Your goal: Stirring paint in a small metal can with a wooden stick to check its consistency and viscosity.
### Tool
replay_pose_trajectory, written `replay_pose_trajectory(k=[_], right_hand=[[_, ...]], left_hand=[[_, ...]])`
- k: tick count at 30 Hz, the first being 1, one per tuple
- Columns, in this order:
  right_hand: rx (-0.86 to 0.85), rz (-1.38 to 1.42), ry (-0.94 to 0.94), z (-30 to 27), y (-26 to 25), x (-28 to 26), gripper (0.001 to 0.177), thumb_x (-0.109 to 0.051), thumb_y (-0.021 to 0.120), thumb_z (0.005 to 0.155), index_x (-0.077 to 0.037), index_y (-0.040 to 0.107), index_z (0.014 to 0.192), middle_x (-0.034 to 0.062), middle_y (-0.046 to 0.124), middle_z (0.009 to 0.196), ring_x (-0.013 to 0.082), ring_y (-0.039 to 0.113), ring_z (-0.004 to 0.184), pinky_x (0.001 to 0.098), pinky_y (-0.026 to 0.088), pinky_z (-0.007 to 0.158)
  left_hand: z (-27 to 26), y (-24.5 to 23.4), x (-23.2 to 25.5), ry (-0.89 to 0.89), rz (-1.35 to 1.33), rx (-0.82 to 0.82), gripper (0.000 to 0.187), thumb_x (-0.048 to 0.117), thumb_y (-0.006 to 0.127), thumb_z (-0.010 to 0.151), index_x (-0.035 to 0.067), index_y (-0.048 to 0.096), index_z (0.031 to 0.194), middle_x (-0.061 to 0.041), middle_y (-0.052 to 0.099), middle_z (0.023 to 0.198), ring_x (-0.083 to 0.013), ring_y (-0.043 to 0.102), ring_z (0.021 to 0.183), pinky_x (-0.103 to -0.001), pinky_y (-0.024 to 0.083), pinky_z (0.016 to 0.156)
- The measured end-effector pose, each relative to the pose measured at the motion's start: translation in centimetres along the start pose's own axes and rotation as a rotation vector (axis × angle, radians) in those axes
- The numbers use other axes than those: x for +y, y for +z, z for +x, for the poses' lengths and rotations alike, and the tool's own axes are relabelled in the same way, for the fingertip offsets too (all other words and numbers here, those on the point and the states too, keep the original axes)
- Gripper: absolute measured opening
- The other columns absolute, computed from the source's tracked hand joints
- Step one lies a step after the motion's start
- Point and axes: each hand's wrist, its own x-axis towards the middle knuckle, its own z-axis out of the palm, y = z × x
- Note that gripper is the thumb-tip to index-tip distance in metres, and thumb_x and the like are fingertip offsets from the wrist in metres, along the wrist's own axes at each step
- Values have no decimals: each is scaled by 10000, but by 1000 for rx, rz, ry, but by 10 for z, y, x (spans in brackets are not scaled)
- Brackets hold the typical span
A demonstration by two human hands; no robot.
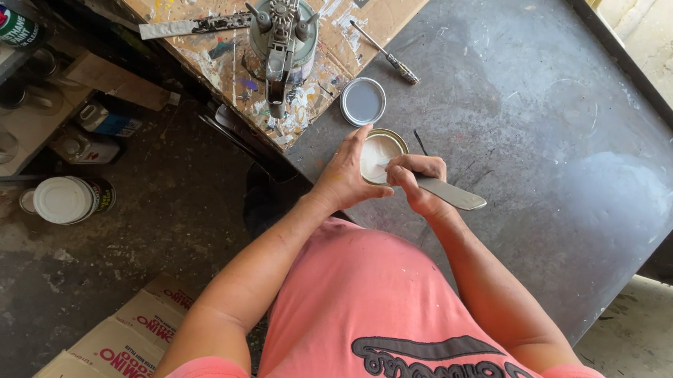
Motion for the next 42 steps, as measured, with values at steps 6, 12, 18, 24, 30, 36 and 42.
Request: replay_pose_trajectory(k=[6,12,18,24,30,36,42], right_hand=[[-22,54,-17,-11,6,-23,367,-169,639,952,-91,608,594,51,596,599,96,457,571,236,404,508],[-53,142,-182,-10,0,-48,389,-120,641,966,-53,611,584,92,597,577,172,556,565,257,474,553],[-90,157,-301,6,2,-63,377,-77,641,965,-50,597,592,99,616,595,208,609,571,280,508,603],[-75,-17,-188,31,4,-28,381,-193,607,980,-79,651,620,64,611,586,156,568,563,293,499,588],[-61,-24,-72,43,11,15,377,-162,646,923,-70,632,558,59,613,531,133,563,562,289,490,567],[-103,-36,31,34,11,4,326,-179,664,877,-105,655,560,37,598,543,106,521,548,264,469,562],[-97,-1,52,22,12,-7,327,-155,648,892,-100,651,570,36,603,561,92,492,564,247,454,553]], left_hand=[[2,5,-5,16,5,15,1315,502,931,535,211,220,1603,-204,354,1547,-360,373,1470,-445,298,1244],[-1,4,-5,31,-19,20,1323,462,955,535,214,224,1609,-209,358,1545,-386,385,1459,-452,313,1233],[-1,5,-3,16,-19,32,1320,432,973,532,208,235,1604,-214,369,1539,-397,393,1453,-453,326,1225],[0,4,-5,18,33,32,1302,471,948,554,215,223,1605,-202,360,1554,-381,414,1441,-465,362,1201],[3,7,-8,25,51,38,1312,532,925,549,213,213,1604,-186,361,1560,-360,416,1450,-479,385,1180],[2,9,-9,4,68,27,1313,501,922,560,229,188,1614,-187,342,1572,-355,400,1462,-463,370,1196],[2,6,-5,7,61,10,1305,478,928,568,217,190,1613,-192,340,1573,-360,385,1470,-467,353,1204]])
